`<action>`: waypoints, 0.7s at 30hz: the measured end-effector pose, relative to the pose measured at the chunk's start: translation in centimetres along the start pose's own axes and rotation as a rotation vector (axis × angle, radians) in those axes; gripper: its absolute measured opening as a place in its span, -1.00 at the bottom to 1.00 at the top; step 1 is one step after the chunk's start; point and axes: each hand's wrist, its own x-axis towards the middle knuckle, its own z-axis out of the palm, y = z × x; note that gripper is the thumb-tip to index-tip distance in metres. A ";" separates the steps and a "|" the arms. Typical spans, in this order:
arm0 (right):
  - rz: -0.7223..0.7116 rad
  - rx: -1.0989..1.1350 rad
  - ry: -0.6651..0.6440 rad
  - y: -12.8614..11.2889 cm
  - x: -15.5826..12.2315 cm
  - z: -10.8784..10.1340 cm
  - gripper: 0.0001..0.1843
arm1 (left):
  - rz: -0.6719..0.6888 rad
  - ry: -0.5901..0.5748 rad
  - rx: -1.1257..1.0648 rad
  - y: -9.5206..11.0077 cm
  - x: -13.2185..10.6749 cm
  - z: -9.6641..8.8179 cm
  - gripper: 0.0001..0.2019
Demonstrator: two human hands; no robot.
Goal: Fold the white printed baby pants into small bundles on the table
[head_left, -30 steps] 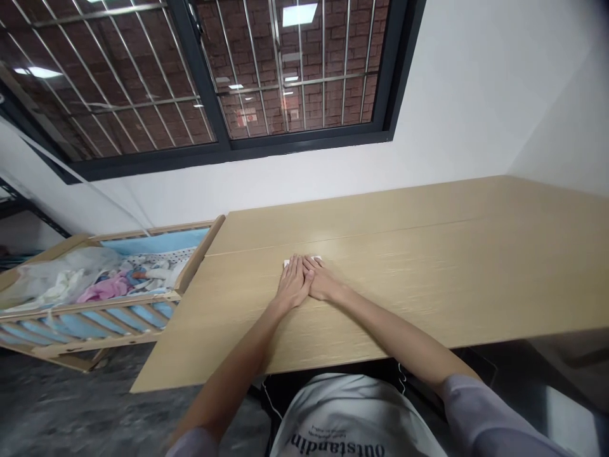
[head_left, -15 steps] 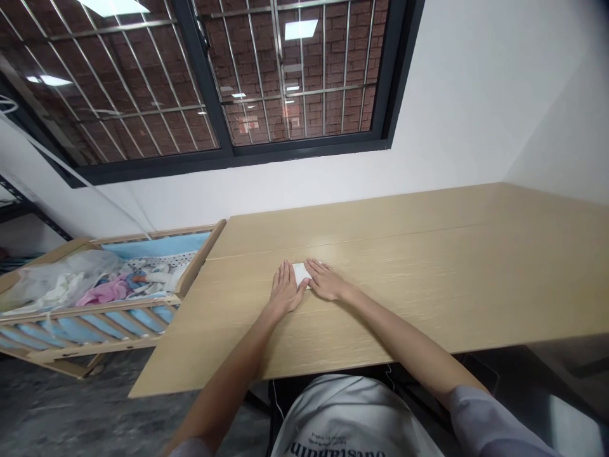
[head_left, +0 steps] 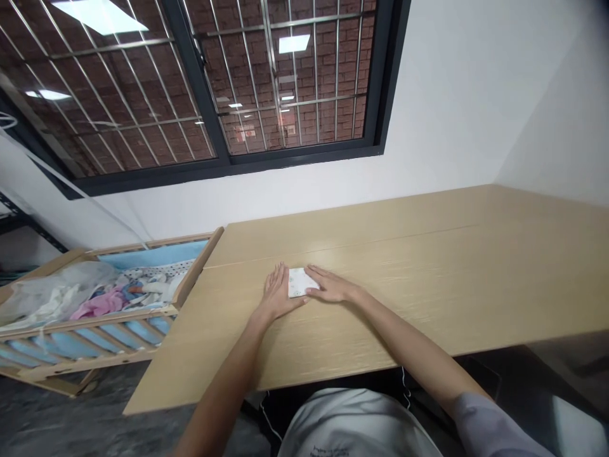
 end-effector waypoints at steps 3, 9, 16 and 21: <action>-0.045 0.009 0.026 0.2 -0.1 -0.1 0.11 | 0.162 0.048 -0.046 -0.8 0.2 -1.2 -0.22; -0.070 -0.070 0.099 -0.1 0.3 0.3 0.07 | 0.216 0.051 -0.071 -1.9 0.3 -1.2 -0.51; -0.069 -0.089 0.233 -0.9 0.5 0.7 -0.23 | 0.195 0.156 -0.124 -1.6 1.1 -0.7 -0.70; -0.029 0.103 0.356 -1.0 1.1 0.9 -0.53 | 0.082 0.288 -0.208 -0.8 1.0 -1.1 -0.71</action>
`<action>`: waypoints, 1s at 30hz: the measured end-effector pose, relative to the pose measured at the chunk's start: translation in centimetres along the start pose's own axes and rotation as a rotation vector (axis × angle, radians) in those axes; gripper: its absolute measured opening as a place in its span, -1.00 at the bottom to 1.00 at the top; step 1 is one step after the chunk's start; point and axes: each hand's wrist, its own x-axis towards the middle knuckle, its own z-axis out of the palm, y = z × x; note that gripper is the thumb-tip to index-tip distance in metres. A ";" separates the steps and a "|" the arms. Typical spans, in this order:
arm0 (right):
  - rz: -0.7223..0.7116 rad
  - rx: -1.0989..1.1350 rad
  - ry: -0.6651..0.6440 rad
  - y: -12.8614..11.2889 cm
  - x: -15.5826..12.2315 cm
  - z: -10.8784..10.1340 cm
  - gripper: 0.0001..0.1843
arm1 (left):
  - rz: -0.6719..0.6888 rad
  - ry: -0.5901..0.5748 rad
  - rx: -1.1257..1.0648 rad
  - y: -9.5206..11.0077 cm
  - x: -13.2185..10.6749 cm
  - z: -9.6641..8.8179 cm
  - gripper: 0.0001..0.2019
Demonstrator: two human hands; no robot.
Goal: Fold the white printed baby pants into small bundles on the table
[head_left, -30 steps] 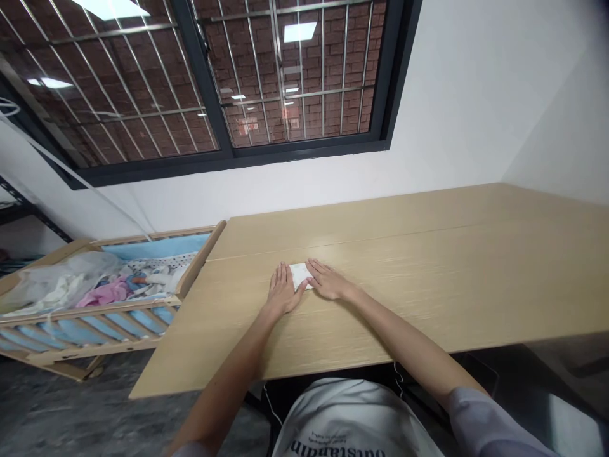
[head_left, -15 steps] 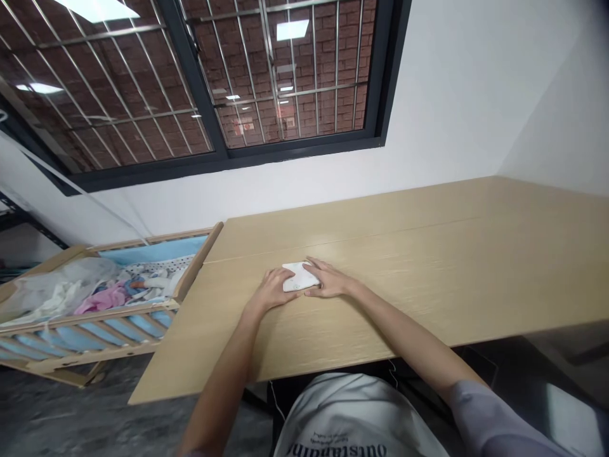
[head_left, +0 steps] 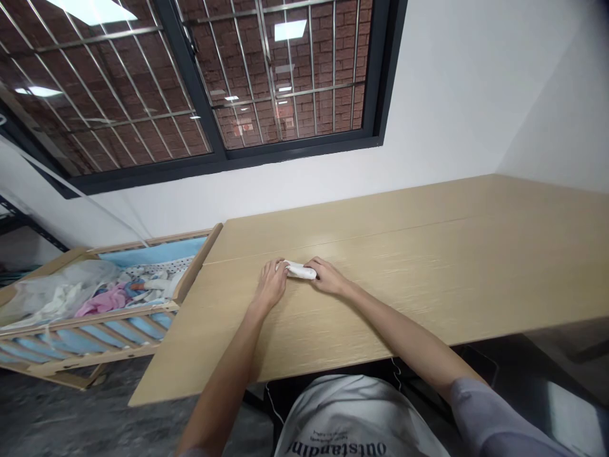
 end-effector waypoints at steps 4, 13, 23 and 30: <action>0.127 0.435 0.162 -0.6 0.9 -0.8 -0.67 | -0.105 0.055 -0.124 0.5 0.2 -0.6 -0.67; 0.563 0.715 0.394 -0.6 1.7 -0.9 -0.56 | -0.211 -0.247 -0.407 1.8 -0.6 -1.0 -0.48; 0.307 0.353 0.166 2.1 1.3 1.3 -0.70 | -0.208 -0.428 -0.188 2.7 -1.4 -0.3 -0.73; 0.210 0.132 0.100 0.6 1.5 -0.6 -0.75 | -0.214 -0.431 0.020 4.8 -0.8 -2.1 -0.80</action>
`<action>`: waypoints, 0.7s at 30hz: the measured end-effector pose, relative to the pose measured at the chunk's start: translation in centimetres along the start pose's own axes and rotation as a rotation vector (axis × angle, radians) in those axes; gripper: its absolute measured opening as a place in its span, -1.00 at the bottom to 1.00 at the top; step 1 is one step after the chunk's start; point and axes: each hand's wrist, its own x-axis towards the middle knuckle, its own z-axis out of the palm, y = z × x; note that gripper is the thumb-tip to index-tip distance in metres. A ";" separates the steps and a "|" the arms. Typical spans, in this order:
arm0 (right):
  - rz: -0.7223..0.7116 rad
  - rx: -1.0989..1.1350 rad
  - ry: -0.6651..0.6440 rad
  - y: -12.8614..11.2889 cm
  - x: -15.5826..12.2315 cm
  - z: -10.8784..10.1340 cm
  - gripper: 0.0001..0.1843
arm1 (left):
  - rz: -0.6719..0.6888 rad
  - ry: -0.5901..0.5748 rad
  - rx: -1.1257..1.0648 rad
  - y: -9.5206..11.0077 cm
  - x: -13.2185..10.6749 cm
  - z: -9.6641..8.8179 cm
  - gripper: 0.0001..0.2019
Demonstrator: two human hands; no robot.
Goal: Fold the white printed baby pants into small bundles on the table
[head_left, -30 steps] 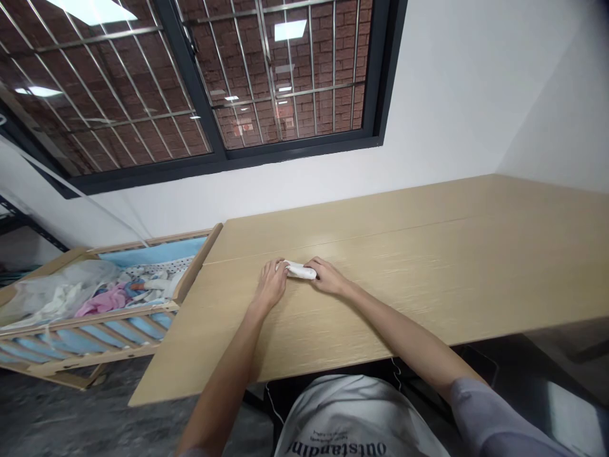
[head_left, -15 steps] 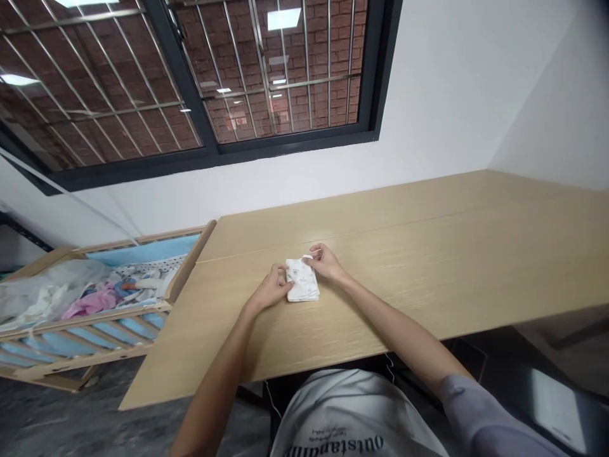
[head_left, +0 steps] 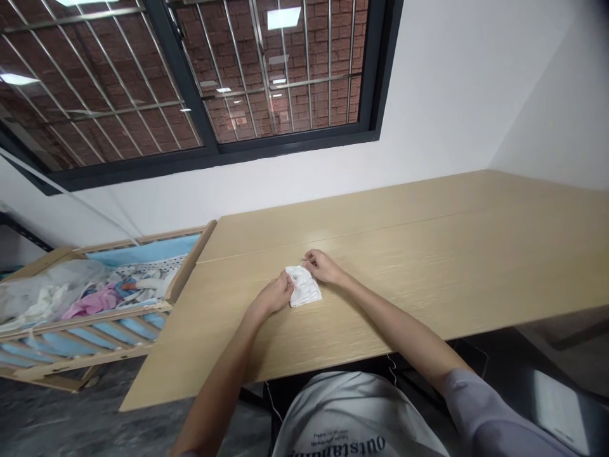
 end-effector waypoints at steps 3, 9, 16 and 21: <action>-0.052 -0.119 0.018 -2.1 -0.2 -1.9 -0.63 | -0.022 0.062 0.077 2.1 -1.6 -0.8 -0.71; -0.430 -0.154 -0.348 -6.7 -1.9 -3.7 -0.44 | 0.081 0.241 0.270 6.9 -6.7 4.7 -0.44; -0.574 -0.062 -0.738 -6.2 -4.0 -2.6 -0.42 | 0.027 0.408 0.239 7.5 -7.3 10.5 -0.51; -0.509 -0.045 -0.723 -2.7 -3.1 -2.6 -0.44 | 0.048 0.408 0.221 7.0 -7.2 10.2 -0.48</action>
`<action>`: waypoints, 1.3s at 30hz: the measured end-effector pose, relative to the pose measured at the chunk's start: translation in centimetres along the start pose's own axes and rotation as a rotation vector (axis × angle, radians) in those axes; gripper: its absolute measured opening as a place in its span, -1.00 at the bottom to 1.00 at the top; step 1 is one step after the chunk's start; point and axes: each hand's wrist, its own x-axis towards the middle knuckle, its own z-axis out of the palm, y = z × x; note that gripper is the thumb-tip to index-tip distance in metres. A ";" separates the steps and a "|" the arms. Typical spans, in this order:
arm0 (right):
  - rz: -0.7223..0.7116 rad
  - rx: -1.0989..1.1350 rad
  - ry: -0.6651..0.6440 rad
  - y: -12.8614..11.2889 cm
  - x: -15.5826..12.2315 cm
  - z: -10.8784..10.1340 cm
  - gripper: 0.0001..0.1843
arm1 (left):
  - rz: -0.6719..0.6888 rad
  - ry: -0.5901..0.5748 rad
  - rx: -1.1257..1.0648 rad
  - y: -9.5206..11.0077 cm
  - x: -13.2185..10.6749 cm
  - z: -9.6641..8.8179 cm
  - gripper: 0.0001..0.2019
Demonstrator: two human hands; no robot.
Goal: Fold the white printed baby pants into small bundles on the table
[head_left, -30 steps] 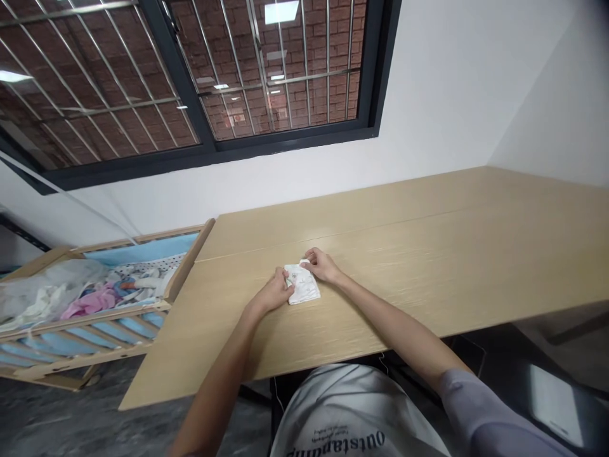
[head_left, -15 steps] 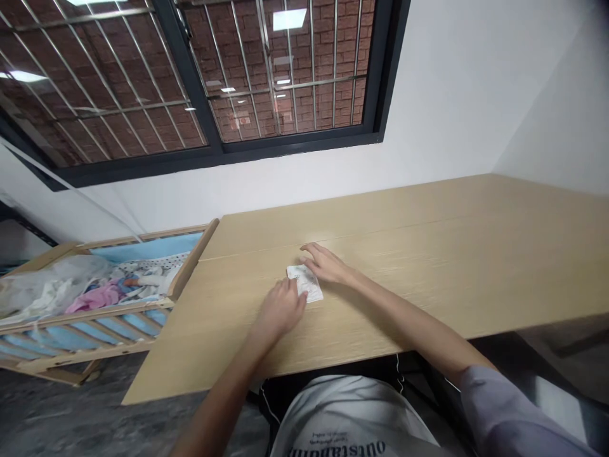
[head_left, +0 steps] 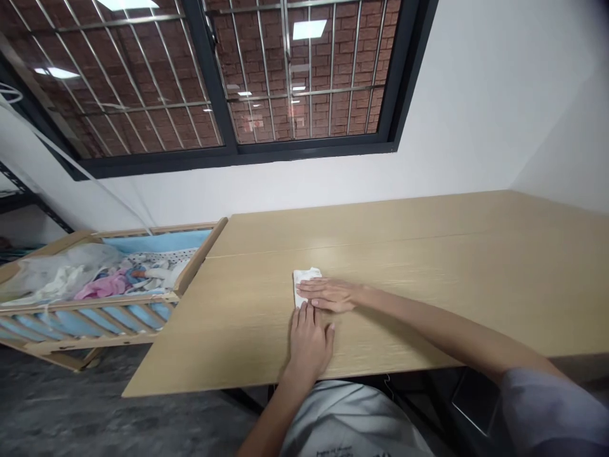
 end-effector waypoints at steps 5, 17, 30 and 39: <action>0.091 0.006 0.104 3.5 0.5 -0.9 -0.43 | 0.004 -0.025 -0.013 -0.5 -0.3 0.1 -0.47; 0.352 -0.057 0.379 5.9 0.8 -2.6 -0.42 | -0.196 0.002 -0.146 -3.4 2.5 -3.8 -0.63; 0.443 0.292 0.583 5.5 1.6 0.1 -0.70 | -0.378 -0.418 0.041 -5.8 8.4 -4.6 -0.52; 0.611 0.507 0.598 -0.1 3.3 0.4 -0.83 | -0.265 -0.350 -0.056 -5.8 7.4 -8.7 -0.69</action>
